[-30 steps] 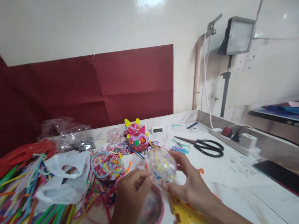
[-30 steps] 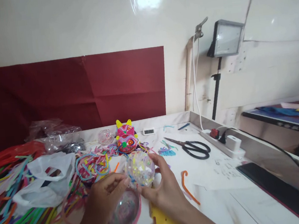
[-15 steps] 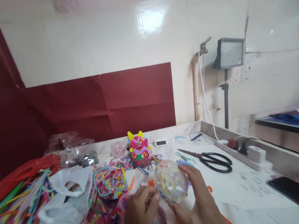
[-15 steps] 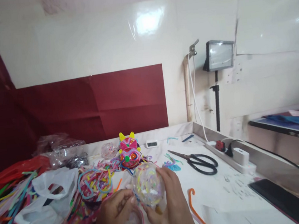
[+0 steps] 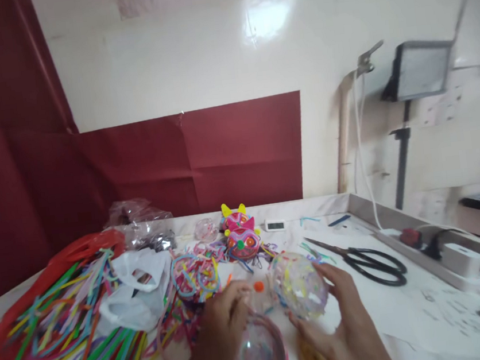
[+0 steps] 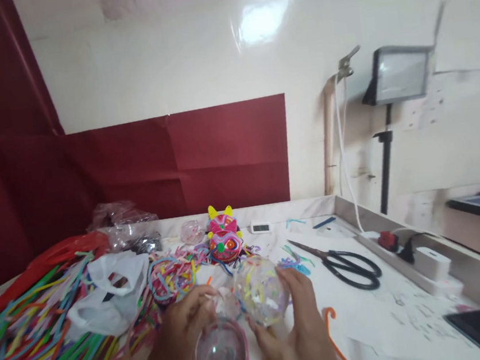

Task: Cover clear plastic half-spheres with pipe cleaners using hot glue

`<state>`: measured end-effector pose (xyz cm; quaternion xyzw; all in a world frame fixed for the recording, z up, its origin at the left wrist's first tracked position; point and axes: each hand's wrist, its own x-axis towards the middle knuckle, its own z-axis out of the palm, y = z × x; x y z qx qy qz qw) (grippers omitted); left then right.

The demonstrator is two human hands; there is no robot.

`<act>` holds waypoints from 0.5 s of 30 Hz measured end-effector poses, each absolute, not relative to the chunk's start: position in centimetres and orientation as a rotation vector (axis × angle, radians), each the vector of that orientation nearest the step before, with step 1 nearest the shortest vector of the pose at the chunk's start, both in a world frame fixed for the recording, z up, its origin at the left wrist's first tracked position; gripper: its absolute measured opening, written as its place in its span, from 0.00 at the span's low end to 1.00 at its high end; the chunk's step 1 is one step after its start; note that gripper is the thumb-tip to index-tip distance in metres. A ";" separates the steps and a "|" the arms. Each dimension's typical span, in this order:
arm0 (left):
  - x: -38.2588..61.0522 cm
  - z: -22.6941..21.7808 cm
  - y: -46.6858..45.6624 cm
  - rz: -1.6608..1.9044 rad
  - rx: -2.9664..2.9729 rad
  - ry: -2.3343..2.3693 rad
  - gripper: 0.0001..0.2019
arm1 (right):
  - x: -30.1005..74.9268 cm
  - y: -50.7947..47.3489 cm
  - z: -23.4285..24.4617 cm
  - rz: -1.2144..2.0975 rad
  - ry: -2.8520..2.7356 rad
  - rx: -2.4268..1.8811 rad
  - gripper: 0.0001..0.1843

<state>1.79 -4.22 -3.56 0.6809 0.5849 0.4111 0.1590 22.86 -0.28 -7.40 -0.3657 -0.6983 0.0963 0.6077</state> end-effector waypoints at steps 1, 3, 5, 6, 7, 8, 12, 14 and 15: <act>0.4 -3.3 -4.2 1.168 1.916 1.718 0.15 | 23.1 -0.2 -7.4 0.244 -1.622 -0.854 0.36; -2.7 -2.9 -4.0 1.125 1.872 1.814 0.16 | 23.5 0.0 -7.4 0.253 -1.636 -0.872 0.36; -5.6 -2.8 -3.8 1.033 1.876 1.890 0.15 | 23.7 0.0 -7.3 0.236 -1.668 -0.882 0.36; -6.7 -2.9 -3.7 0.971 1.892 1.916 0.14 | 23.7 -0.1 -7.2 0.228 -1.682 -0.886 0.36; -7.6 -3.2 -3.7 0.899 1.915 1.933 0.14 | 23.6 -0.1 -7.2 0.224 -1.689 -0.890 0.36; -8.2 -3.5 -3.7 0.816 1.956 1.939 0.12 | 23.6 -0.2 -7.1 0.224 -1.693 -0.894 0.35; -8.8 -4.9 -3.9 0.519 2.094 1.967 0.08 | 23.4 -0.4 -7.0 0.217 -1.680 -0.905 0.34; -8.6 -5.4 -4.2 0.416 2.127 2.011 0.10 | 23.4 -0.4 -7.0 0.210 -1.689 -0.899 0.33; -8.6 -5.6 -4.3 0.380 2.133 2.036 0.10 | 23.4 -0.4 -7.0 0.211 -1.693 -0.899 0.33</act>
